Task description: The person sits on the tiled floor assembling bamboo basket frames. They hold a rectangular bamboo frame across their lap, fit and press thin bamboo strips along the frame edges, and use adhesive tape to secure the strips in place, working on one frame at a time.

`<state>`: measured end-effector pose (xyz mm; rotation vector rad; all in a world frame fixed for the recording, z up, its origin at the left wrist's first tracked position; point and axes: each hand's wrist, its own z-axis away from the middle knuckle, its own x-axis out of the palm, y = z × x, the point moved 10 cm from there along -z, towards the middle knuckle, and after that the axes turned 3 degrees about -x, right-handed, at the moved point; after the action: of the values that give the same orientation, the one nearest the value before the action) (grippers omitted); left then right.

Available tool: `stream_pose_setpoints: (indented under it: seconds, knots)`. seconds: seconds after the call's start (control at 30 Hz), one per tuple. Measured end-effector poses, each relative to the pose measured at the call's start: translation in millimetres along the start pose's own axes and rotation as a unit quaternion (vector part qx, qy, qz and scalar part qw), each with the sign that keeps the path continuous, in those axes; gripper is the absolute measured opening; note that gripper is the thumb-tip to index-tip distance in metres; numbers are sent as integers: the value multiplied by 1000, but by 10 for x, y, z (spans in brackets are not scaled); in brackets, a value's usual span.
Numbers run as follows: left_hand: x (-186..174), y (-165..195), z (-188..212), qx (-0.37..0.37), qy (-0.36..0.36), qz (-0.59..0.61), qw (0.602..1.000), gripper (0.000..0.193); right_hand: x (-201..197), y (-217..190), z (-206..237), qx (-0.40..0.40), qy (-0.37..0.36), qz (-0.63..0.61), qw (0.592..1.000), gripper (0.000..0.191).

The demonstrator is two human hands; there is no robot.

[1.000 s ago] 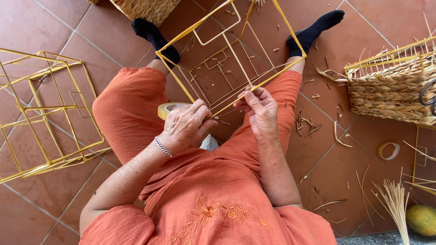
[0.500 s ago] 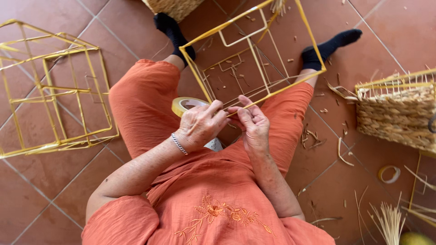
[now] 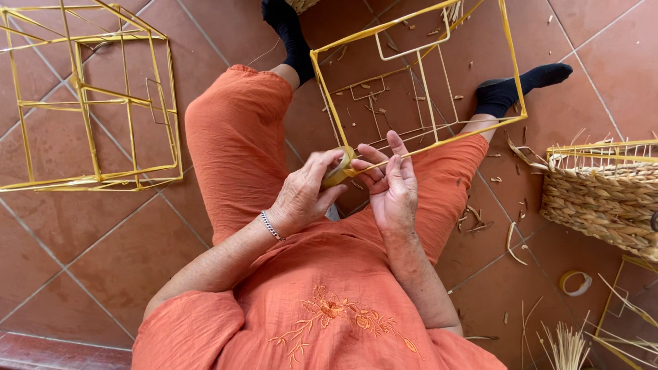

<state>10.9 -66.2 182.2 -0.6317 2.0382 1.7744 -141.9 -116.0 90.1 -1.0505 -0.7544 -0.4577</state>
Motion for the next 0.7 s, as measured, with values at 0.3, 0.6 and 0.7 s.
stream_pose_setpoints:
  seconds: [0.3, 0.6, 0.7]
  knots:
    - [54, 115, 28, 43, 56, -152, 986, 23, -117, -38, -70, -68, -2, 75, 995, 33]
    - [224, -11, -65, 26, 42, -180, 982, 17, 469, -765, 179, -233, 6, 675, 700, 26]
    - [187, -73, -63, 10, 49, -132, 990, 17, 1182, -826, 404, -414, -126, 727, 533, 15]
